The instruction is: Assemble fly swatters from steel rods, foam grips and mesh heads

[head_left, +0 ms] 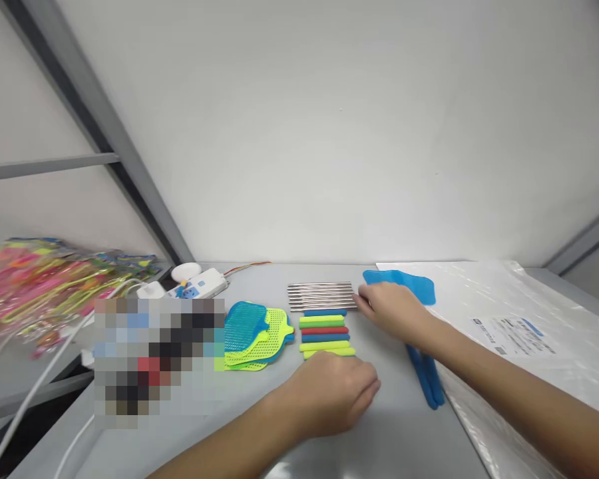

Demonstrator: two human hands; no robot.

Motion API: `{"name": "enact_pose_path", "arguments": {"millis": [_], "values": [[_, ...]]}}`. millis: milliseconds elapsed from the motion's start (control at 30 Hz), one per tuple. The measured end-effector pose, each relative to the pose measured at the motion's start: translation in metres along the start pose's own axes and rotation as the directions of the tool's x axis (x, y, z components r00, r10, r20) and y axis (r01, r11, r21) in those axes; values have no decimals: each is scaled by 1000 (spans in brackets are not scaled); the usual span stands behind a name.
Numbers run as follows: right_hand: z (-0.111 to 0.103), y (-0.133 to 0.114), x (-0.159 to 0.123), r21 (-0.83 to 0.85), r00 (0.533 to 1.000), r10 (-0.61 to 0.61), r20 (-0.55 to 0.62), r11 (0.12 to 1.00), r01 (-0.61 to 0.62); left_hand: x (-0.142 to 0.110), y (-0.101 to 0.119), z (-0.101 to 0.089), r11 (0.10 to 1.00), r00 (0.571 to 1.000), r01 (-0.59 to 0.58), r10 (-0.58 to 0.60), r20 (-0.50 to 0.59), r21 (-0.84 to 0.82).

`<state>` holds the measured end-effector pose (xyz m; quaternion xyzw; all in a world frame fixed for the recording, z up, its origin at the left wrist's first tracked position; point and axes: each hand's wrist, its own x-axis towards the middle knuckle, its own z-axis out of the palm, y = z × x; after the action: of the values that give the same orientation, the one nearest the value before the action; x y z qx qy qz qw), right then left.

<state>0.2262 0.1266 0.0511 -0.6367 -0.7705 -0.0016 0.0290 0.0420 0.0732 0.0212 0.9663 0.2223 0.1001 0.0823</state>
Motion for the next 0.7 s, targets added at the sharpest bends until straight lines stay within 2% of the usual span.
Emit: {"name": "enact_pose_path", "arguments": {"millis": [167,300,433,533,700], "values": [[18,-10,77,98,989,-148,22,985,145,-3,-4,3,991,999,-24,30,-43,134],[30,-12,111,181,963,-262,68,952,246,-5,-7,5,984,992,-20,42,-123,175],[34,-9,121,225,935,-343,95,922,315,-5,-15,3,982,983,-13,47,-176,187],[36,-6,123,226,929,-362,80,914,337,-6,-26,-6,982,981,28,9,-192,188],[26,3,108,203,974,-220,-44,953,225,-13,-44,-34,985,980,148,-134,-150,90]]}}
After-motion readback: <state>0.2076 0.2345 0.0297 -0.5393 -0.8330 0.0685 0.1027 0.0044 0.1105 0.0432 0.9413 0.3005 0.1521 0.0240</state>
